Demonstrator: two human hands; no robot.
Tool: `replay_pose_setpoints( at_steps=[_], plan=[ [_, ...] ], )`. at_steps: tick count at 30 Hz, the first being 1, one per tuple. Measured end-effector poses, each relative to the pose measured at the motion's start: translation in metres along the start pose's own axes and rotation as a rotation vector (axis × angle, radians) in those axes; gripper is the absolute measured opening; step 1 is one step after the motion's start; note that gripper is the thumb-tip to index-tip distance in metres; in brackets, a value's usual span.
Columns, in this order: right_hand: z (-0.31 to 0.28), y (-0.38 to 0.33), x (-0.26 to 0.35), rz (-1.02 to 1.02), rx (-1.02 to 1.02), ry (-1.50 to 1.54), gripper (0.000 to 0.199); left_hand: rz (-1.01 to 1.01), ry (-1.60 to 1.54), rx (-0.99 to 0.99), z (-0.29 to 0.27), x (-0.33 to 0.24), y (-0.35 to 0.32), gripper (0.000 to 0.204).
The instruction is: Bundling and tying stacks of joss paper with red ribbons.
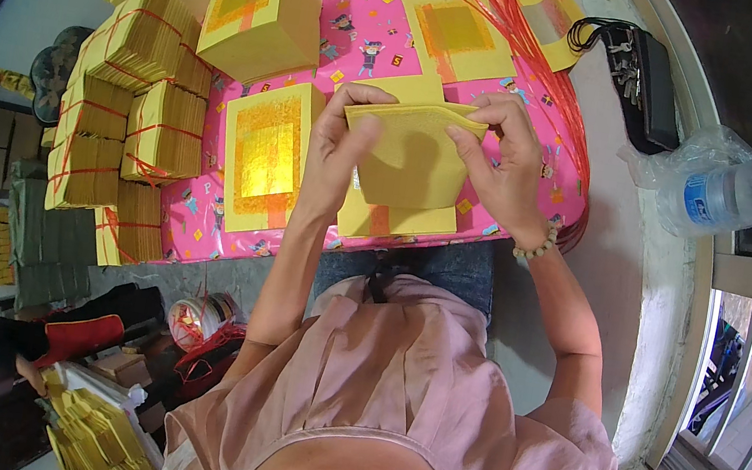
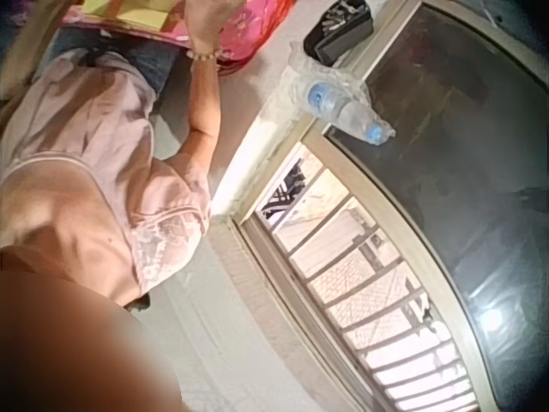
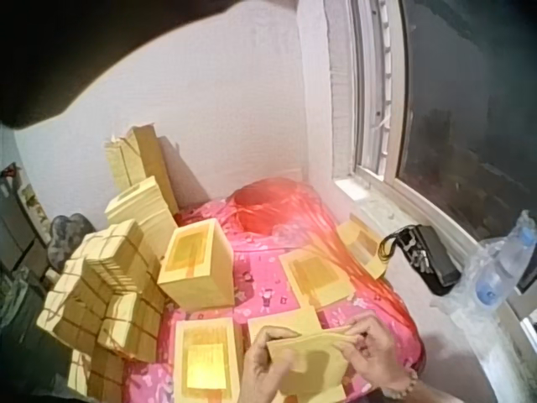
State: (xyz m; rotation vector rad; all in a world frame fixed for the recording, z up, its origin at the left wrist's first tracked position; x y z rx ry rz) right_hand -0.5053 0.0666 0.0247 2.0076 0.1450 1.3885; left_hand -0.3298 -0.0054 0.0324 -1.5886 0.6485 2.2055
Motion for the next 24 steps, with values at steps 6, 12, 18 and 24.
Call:
replay_pose_setpoints(
  at_steps=[6,12,18,24],
  plan=[
    [-0.014,-0.004,-0.002,0.190,0.058,0.095,0.024,-0.003,0.171,0.034,0.008,0.012,0.011,0.031],
    [-0.033,0.000,0.003,0.334,0.248,-0.089,0.029,-0.017,0.412,0.315,0.029,0.027,0.038,0.038],
    [-0.046,-0.013,-0.014,0.508,0.418,-0.139,0.030,-0.376,0.206,0.458,0.049,0.052,0.055,0.051],
    [-0.082,-0.053,-0.061,0.822,0.042,0.173,0.034,-0.324,0.506,0.648,0.039,0.069,0.056,0.069]
  ],
)
Point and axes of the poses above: each hand's wrist, its own y-axis towards the middle knuckle, its own z-axis out of the palm, x = y × z, the point moved 6 cm from there along y, towards the middle knuckle
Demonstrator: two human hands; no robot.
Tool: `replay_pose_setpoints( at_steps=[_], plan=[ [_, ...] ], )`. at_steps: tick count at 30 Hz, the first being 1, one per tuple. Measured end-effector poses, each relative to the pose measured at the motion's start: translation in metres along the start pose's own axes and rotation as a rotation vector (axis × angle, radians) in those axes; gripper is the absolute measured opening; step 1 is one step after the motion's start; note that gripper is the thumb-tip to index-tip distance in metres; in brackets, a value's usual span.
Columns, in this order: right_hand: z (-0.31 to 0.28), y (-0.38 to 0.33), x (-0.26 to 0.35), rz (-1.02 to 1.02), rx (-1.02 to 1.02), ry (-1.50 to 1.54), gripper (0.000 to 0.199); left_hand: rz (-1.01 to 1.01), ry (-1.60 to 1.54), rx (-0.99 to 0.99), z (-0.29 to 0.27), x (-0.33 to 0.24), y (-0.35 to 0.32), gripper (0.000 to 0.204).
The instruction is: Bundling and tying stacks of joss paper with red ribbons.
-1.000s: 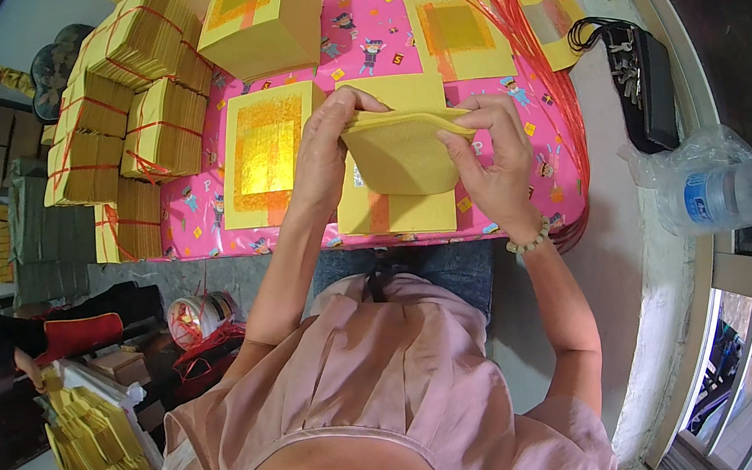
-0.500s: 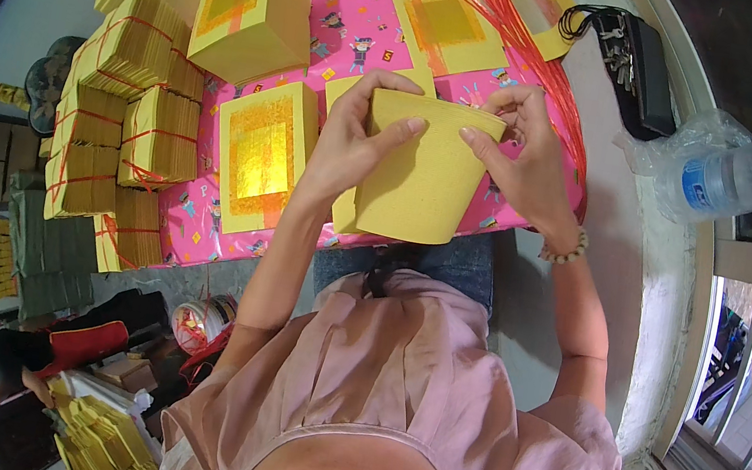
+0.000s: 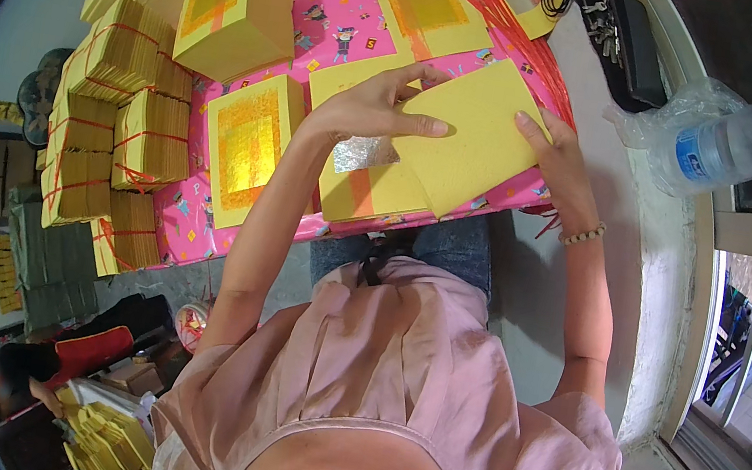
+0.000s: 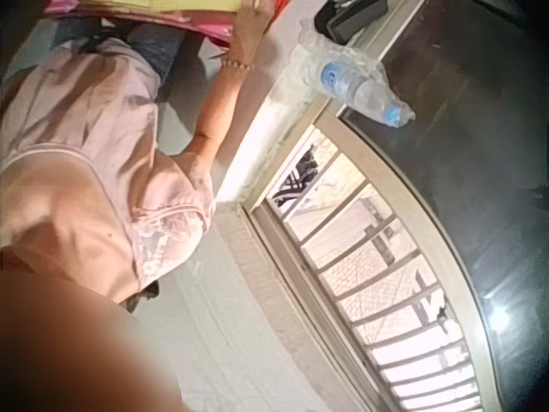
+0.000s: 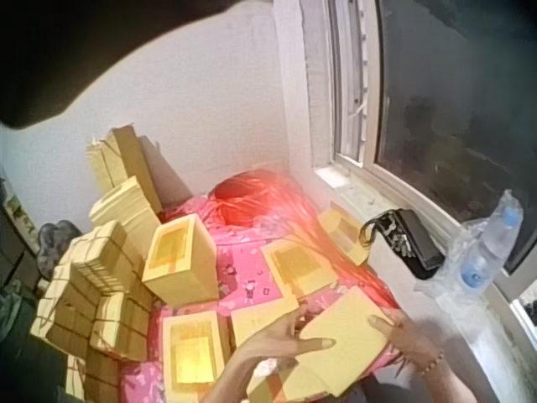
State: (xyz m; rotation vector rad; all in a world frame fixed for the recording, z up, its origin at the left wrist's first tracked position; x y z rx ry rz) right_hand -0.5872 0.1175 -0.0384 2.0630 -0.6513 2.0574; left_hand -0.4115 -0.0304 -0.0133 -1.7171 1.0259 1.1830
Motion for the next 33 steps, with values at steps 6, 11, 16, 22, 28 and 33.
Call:
replay_pose_setpoints(
  at_steps=[6,11,16,22,28,33],
  plan=[
    [-0.030,0.000,-0.045,0.011,-0.113,-0.002,0.036,0.098,-0.023,-0.098,0.016,0.028,0.042,0.066],
    [-0.059,-0.001,-0.074,0.085,-0.318,-0.159,0.037,0.007,0.274,-0.129,0.035,0.035,0.085,0.058],
    [-0.068,0.008,-0.091,-0.124,-0.469,-0.556,0.043,0.037,0.527,-0.110,0.054,0.065,0.110,0.054],
    [-0.054,0.010,-0.084,-0.054,-0.482,-0.884,0.043,-0.091,0.636,-0.084,0.058,0.098,0.127,0.053],
    [0.002,-0.013,-0.045,-0.545,-0.456,-1.119,0.059,-0.075,0.577,-0.099,0.050,0.098,0.122,0.054],
    [0.041,-0.011,-0.059,-0.622,-0.279,-1.260,0.075,-0.049,0.508,-0.033,0.050,0.091,0.122,0.053]
  ],
)
Point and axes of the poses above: each hand's wrist, its own y-axis towards the middle knuckle, its own z-axis out of the palm, x = y × z, the point moved 6 cm from there along y, towards the middle knuckle
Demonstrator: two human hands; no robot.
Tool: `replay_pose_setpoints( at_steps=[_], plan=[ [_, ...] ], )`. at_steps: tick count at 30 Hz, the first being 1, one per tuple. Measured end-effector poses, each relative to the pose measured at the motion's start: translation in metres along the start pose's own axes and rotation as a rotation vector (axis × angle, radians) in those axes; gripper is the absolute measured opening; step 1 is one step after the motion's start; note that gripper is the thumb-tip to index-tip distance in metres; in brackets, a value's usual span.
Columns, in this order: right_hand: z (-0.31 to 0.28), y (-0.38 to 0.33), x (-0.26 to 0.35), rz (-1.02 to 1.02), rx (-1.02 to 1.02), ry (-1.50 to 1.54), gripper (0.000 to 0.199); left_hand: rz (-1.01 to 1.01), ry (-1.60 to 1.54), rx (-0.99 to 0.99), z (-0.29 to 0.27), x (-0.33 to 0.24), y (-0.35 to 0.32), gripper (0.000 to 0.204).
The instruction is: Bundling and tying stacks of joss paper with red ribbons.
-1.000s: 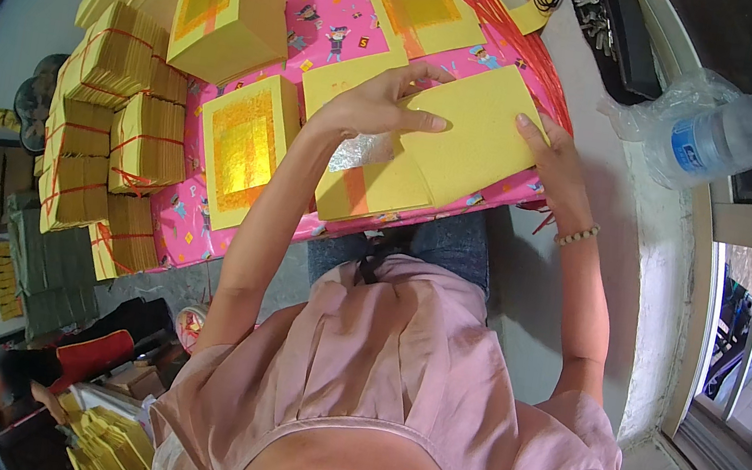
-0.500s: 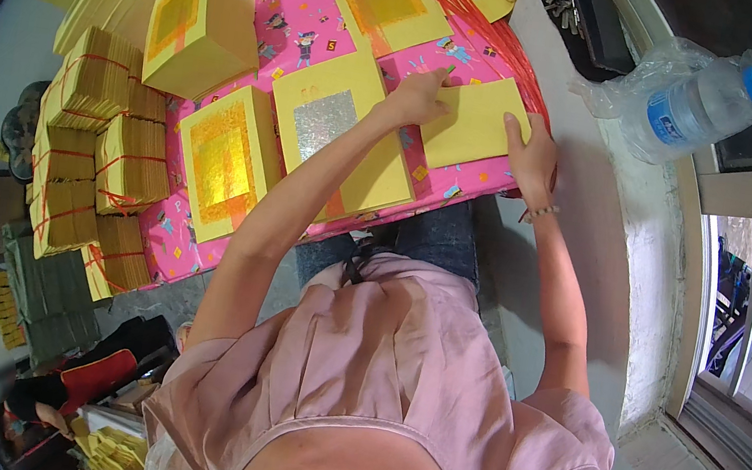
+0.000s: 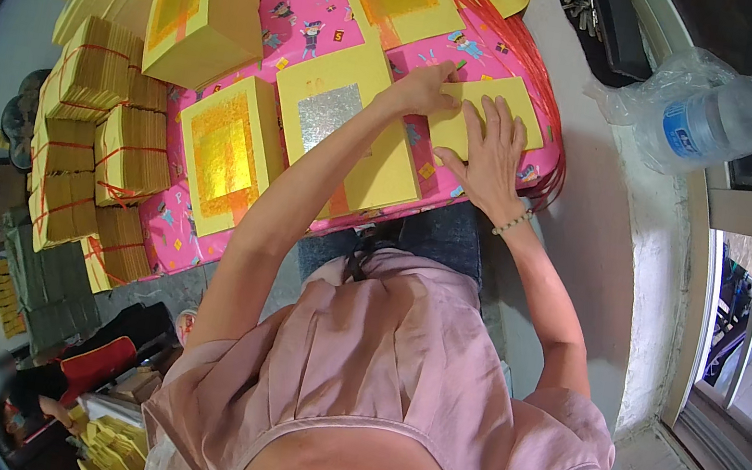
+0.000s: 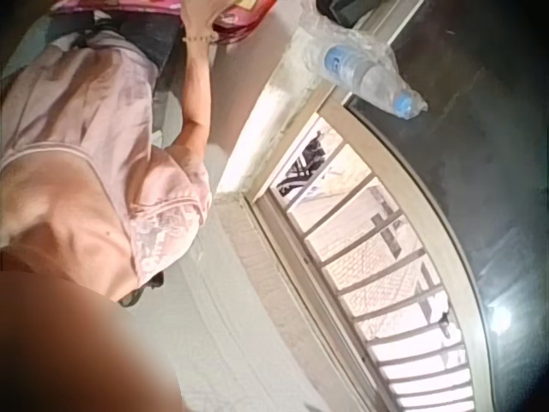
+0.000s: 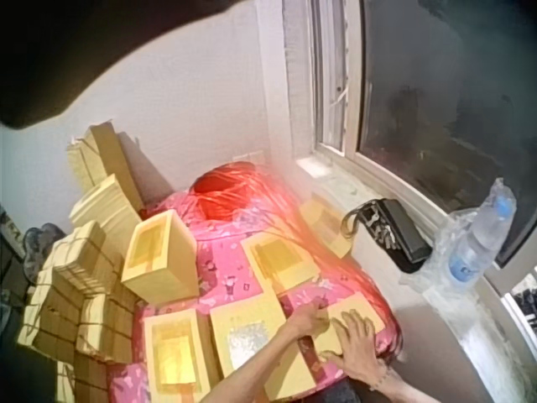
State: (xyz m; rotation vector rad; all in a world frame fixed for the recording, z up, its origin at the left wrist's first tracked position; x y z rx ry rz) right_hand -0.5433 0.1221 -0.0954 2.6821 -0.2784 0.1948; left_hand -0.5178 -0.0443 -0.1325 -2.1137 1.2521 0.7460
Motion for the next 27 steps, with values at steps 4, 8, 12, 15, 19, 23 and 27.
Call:
replay_pose_setpoints(
  at_steps=[4,8,12,15,19,23,27],
  plan=[
    [0.011,0.000,-0.004,0.027,-0.001,-0.009,0.075,-0.020,0.025,-0.001,0.003,-0.001,0.000,0.053],
    [0.019,0.001,-0.002,0.065,0.010,-0.013,0.074,-0.040,0.024,-0.011,0.003,0.000,-0.004,0.056],
    [0.020,0.002,-0.003,0.108,0.041,0.000,0.071,-0.081,0.027,0.030,0.001,-0.003,-0.004,0.061],
    [0.022,0.002,-0.001,0.112,0.062,-0.023,0.070,-0.059,0.033,-0.030,0.002,-0.003,-0.005,0.052],
    [0.025,0.002,-0.003,0.109,0.084,-0.029,0.070,-0.112,0.030,-0.046,0.007,-0.009,-0.007,0.052],
    [0.028,0.000,-0.004,0.091,0.105,-0.058,0.071,-0.057,0.355,-0.234,-0.012,-0.034,-0.021,0.048],
    [0.024,0.001,-0.008,0.075,0.135,-0.032,0.070,0.066,0.295,-0.395,-0.045,-0.049,-0.061,0.038]
  ],
)
Point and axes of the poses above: each hand's wrist, its own y-axis towards the middle knuckle, its own z-axis out of the palm, x = y × z, the point moved 6 cm from there along y, towards the middle knuckle
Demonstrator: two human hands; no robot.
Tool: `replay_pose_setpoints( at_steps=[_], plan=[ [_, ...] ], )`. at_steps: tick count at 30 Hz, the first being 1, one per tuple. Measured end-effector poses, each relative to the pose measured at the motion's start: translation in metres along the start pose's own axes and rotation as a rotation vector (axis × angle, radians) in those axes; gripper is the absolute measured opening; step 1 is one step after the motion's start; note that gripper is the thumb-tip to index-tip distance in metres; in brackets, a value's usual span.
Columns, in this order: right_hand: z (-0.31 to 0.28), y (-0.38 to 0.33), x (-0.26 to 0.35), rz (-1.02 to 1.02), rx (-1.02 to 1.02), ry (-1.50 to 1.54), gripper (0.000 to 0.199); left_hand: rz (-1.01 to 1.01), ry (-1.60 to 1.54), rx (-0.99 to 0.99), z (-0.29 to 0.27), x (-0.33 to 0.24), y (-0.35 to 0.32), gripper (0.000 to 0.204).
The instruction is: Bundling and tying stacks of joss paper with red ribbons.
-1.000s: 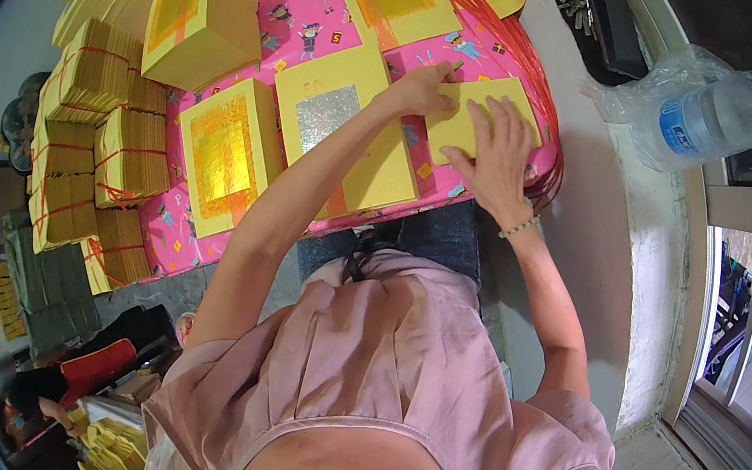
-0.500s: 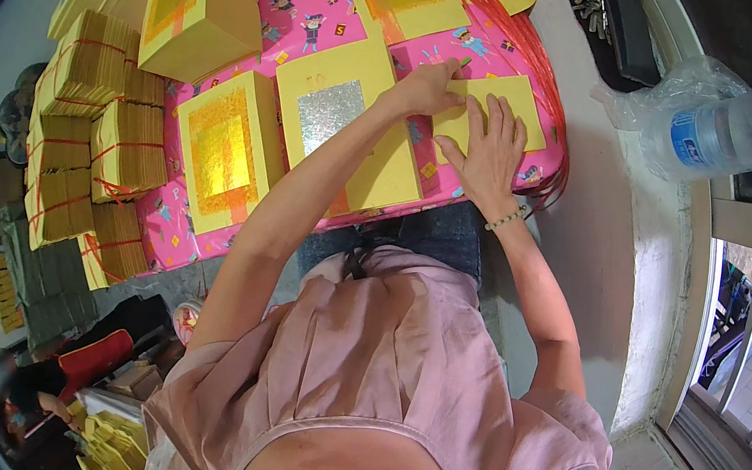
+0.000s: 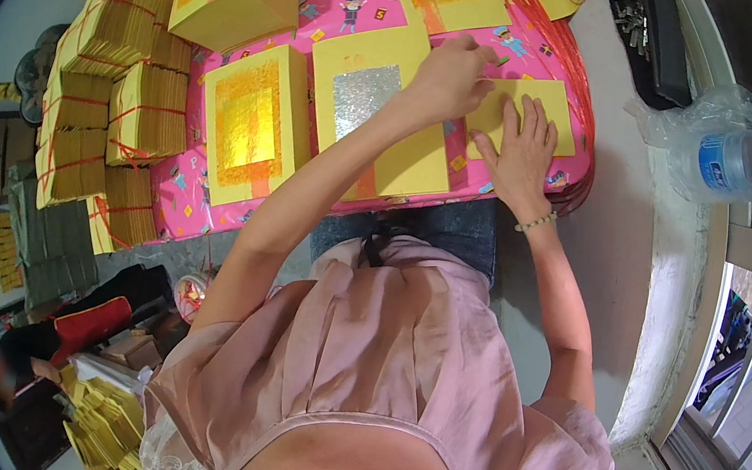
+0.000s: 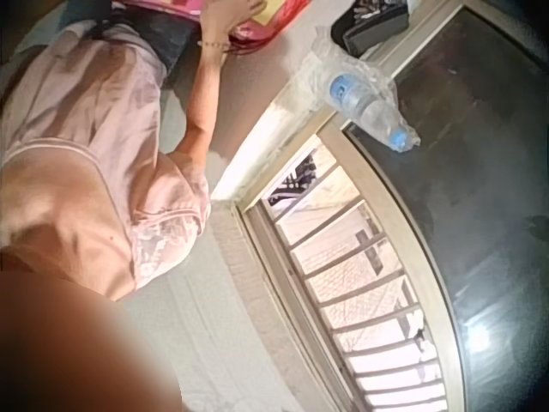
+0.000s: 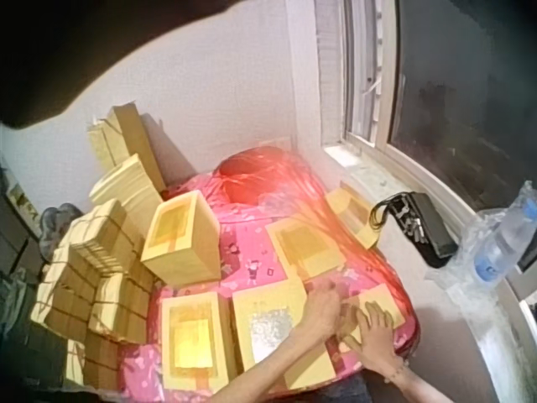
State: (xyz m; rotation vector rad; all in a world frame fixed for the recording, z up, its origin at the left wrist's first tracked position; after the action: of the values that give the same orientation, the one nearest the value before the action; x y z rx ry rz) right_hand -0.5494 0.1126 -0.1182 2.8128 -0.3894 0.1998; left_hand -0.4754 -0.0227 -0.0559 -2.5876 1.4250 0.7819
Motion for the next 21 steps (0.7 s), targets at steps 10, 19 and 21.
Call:
replay_pose_setpoints(
  at_steps=[10,19,21],
  plan=[
    [-0.083,0.008,0.063,-0.303,-0.047,0.408,0.046,-0.212,-0.472,-0.013,-0.086,0.038,-0.139,0.030],
    [-0.067,-0.009,0.105,-0.677,0.105,0.368,0.035,-0.144,-0.191,0.018,-0.071,0.035,-0.206,0.048],
    [-0.066,-0.009,0.104,-0.677,0.100,0.407,0.027,-0.111,-0.162,-0.051,-0.070,0.035,-0.210,0.043]
  ],
)
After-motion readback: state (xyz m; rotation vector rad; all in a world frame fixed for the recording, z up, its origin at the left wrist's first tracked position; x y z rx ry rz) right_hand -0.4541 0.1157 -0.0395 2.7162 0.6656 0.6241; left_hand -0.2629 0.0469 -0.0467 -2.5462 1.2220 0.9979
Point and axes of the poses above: each hand's wrist, its own y-axis towards the middle knuckle, its own z-axis out of the palm, x = y × z, the point moved 6 cm from there along y, towards the middle knuckle
